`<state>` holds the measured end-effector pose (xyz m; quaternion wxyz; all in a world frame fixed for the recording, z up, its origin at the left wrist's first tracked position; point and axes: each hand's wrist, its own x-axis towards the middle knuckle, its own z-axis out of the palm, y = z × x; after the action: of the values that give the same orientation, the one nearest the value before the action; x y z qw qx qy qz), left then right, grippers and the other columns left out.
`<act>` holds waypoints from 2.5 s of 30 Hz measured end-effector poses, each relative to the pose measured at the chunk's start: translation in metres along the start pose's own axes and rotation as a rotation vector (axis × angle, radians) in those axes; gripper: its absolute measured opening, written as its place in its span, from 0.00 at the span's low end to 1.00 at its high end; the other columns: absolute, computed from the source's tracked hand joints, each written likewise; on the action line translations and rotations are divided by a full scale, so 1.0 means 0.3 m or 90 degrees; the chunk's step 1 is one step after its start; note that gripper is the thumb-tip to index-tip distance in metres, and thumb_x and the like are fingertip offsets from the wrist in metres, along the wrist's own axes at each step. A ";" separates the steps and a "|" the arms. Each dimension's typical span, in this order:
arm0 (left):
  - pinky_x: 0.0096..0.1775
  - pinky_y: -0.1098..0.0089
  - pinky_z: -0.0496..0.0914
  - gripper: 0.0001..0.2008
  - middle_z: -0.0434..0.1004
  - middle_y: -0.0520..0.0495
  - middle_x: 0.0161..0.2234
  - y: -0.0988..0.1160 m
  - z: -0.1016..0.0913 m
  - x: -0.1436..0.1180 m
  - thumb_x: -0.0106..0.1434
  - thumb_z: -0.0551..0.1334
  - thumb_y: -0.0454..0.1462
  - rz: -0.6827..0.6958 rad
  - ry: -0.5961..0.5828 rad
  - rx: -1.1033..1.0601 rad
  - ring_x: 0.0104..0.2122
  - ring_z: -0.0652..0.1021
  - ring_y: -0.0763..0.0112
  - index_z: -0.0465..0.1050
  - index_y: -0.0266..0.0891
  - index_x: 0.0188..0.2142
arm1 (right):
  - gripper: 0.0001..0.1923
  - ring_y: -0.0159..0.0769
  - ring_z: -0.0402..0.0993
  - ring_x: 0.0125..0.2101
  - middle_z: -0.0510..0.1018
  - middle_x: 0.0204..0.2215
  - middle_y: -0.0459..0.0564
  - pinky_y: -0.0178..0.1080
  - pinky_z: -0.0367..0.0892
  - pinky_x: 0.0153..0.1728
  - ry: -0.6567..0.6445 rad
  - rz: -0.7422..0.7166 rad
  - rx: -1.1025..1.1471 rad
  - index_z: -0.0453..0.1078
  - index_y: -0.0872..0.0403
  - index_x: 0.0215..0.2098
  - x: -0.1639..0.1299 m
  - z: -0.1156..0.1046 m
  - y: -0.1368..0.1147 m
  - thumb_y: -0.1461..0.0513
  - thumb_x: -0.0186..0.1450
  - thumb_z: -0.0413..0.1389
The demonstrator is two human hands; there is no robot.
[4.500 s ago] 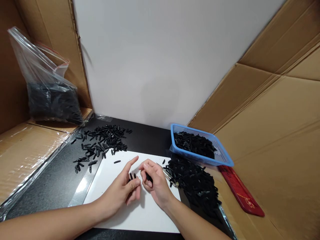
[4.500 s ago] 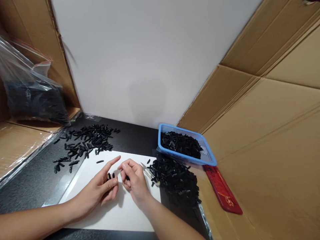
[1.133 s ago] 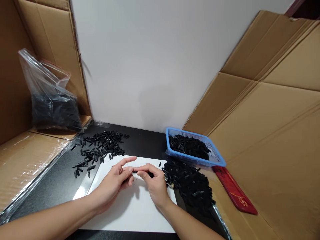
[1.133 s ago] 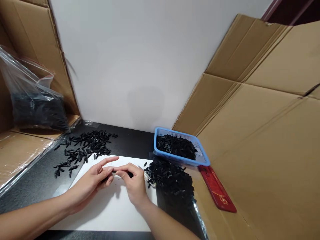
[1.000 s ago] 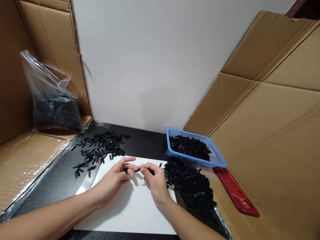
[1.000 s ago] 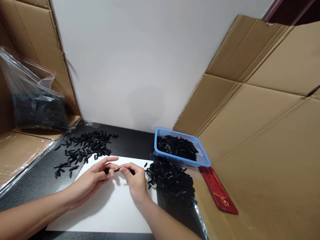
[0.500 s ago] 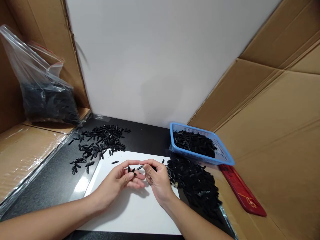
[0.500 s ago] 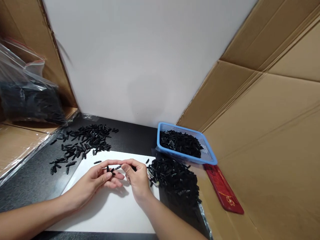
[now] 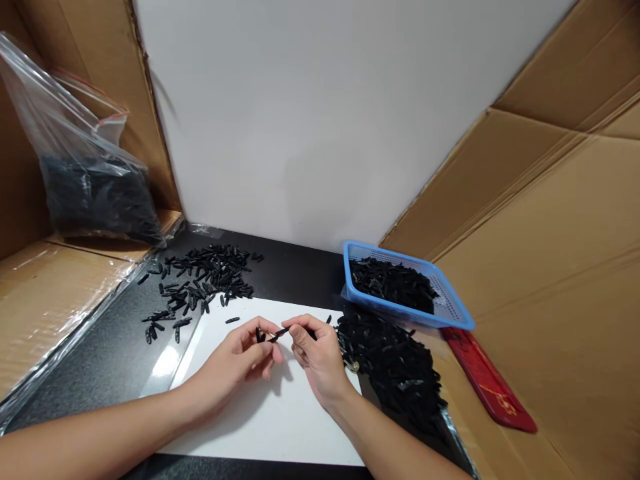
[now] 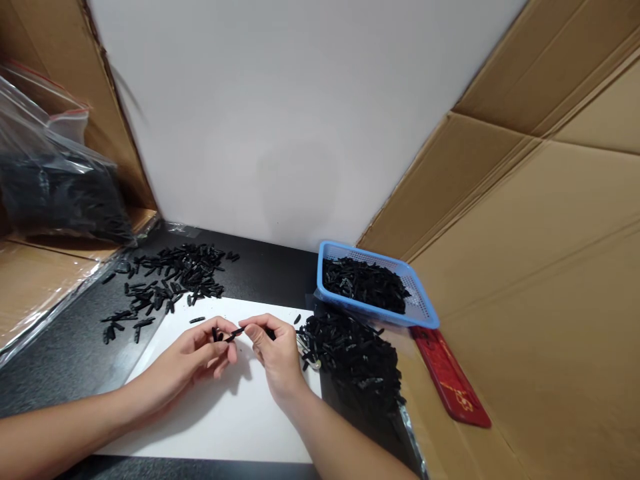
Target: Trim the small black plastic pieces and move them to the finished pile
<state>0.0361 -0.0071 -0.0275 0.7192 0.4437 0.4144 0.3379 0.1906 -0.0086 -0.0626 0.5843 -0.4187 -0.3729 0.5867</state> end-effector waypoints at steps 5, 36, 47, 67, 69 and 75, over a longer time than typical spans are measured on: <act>0.26 0.74 0.55 0.08 0.71 0.56 0.24 0.001 0.000 -0.010 0.59 0.63 0.42 -0.025 -0.006 -0.023 0.22 0.64 0.78 0.70 0.39 0.34 | 0.14 0.27 0.51 0.15 0.63 0.13 0.40 0.33 0.46 0.16 -0.017 -0.021 -0.075 0.77 0.54 0.27 -0.008 0.001 0.017 0.52 0.54 0.65; 0.29 0.71 0.62 0.11 0.78 0.52 0.23 -0.007 -0.017 0.003 0.61 0.62 0.44 0.103 -0.008 0.071 0.20 0.69 0.74 0.68 0.39 0.36 | 0.06 0.39 0.74 0.28 0.81 0.25 0.48 0.39 0.66 0.33 0.029 -0.100 -0.279 0.79 0.52 0.30 -0.070 0.036 -0.092 0.59 0.58 0.62; 0.26 0.74 0.53 0.14 0.67 0.56 0.22 0.003 -0.001 -0.021 0.59 0.63 0.47 -0.008 -0.019 0.015 0.22 0.60 0.77 0.73 0.36 0.32 | 0.05 0.33 0.68 0.25 0.77 0.23 0.45 0.36 0.63 0.29 0.046 -0.104 -0.239 0.81 0.51 0.31 -0.066 0.019 -0.098 0.60 0.57 0.63; 0.23 0.73 0.48 0.14 0.72 0.55 0.19 0.035 0.016 -0.035 0.58 0.64 0.46 -0.013 -0.018 0.036 0.19 0.56 0.77 0.67 0.39 0.28 | 0.12 0.21 0.39 0.14 0.57 0.13 0.35 0.29 0.37 0.15 -0.041 0.104 0.108 0.72 0.55 0.31 -0.062 0.022 -0.100 0.56 0.56 0.65; 0.22 0.73 0.46 0.14 0.70 0.57 0.18 0.031 0.014 -0.034 0.58 0.64 0.46 -0.014 -0.023 0.041 0.18 0.53 0.77 0.67 0.39 0.27 | 0.13 0.21 0.42 0.13 0.62 0.15 0.37 0.28 0.38 0.14 -0.061 0.122 0.148 0.68 0.54 0.27 -0.063 0.021 -0.103 0.55 0.59 0.62; 0.23 0.73 0.47 0.15 0.65 0.58 0.16 0.018 0.008 -0.029 0.58 0.63 0.47 0.010 -0.036 0.088 0.17 0.53 0.77 0.67 0.39 0.26 | 0.18 0.19 0.45 0.12 0.66 0.16 0.39 0.27 0.38 0.14 -0.077 0.144 0.101 0.66 0.55 0.27 -0.074 0.032 -0.097 0.50 0.60 0.60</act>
<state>0.0337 -0.0135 -0.0194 0.6954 0.5051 0.4127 0.3015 0.1919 -0.0293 -0.0309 0.5220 -0.3744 -0.3102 0.7008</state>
